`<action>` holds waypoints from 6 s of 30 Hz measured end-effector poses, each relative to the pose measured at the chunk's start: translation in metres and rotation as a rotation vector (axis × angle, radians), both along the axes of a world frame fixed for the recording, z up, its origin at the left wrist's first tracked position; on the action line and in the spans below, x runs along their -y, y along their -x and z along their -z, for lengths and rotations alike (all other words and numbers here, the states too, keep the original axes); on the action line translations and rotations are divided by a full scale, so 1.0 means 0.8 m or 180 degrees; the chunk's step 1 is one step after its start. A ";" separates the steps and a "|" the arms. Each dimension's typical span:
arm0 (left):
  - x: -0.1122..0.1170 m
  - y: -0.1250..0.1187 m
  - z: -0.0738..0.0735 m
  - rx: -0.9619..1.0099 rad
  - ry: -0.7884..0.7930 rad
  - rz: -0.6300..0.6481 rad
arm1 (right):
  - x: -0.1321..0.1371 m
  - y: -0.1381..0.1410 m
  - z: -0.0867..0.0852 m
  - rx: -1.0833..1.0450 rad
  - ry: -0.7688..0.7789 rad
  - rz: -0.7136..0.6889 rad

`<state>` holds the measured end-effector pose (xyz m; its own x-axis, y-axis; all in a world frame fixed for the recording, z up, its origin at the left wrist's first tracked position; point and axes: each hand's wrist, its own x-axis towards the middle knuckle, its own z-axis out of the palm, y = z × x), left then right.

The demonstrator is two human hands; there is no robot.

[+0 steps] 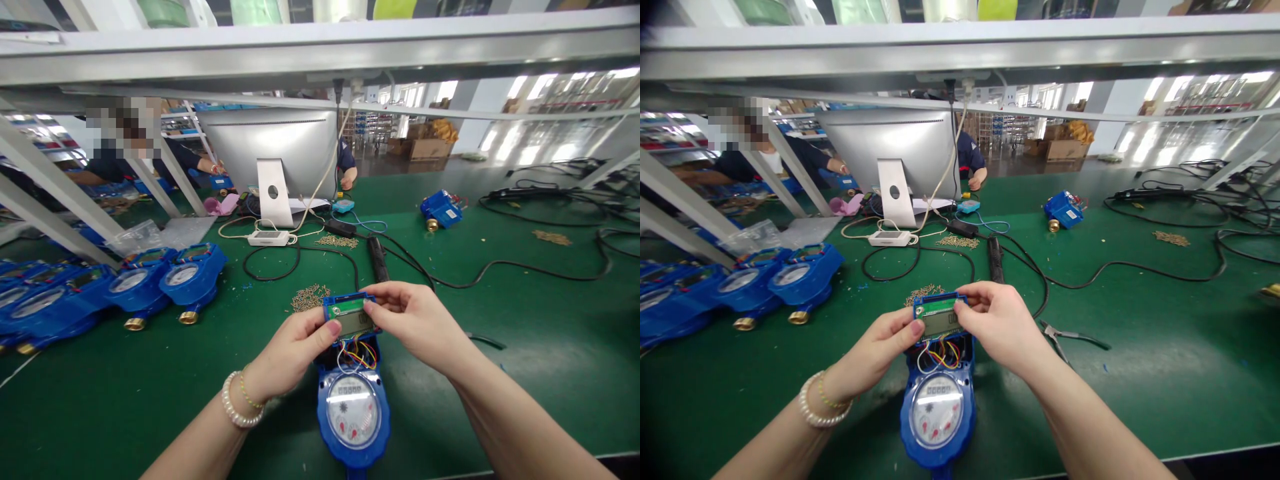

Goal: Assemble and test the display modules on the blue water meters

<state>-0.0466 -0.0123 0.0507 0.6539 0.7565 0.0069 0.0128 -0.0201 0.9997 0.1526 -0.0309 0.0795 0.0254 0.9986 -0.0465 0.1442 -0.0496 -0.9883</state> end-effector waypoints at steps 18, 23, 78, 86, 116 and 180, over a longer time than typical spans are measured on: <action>0.003 0.001 -0.003 -0.0070 -0.0288 0.0136 | -0.001 -0.009 -0.005 -0.0181 0.0258 -0.0191; 0.002 0.002 -0.001 -0.0007 -0.0189 0.0111 | 0.000 -0.016 0.000 -0.0575 0.0350 -0.0365; 0.011 -0.005 0.049 -0.0174 -0.1090 -0.0802 | 0.029 0.010 0.036 -0.0347 0.0083 0.0363; 0.009 -0.006 0.047 -0.0158 -0.1084 -0.0772 | 0.028 0.012 0.037 -0.0388 0.0101 0.0350; 0.011 -0.003 0.052 -0.0110 -0.0948 -0.0880 | 0.028 0.011 0.037 -0.0585 0.0215 0.0352; 0.003 0.001 -0.007 0.0063 0.0810 0.0045 | 0.025 -0.019 0.001 0.2711 -0.2121 -0.0688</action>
<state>-0.0475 -0.0151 0.0567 0.6660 0.7264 -0.1698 -0.0053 0.2322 0.9726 0.1680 -0.0509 0.0791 -0.3848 0.8044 0.4527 0.7324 0.5646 -0.3806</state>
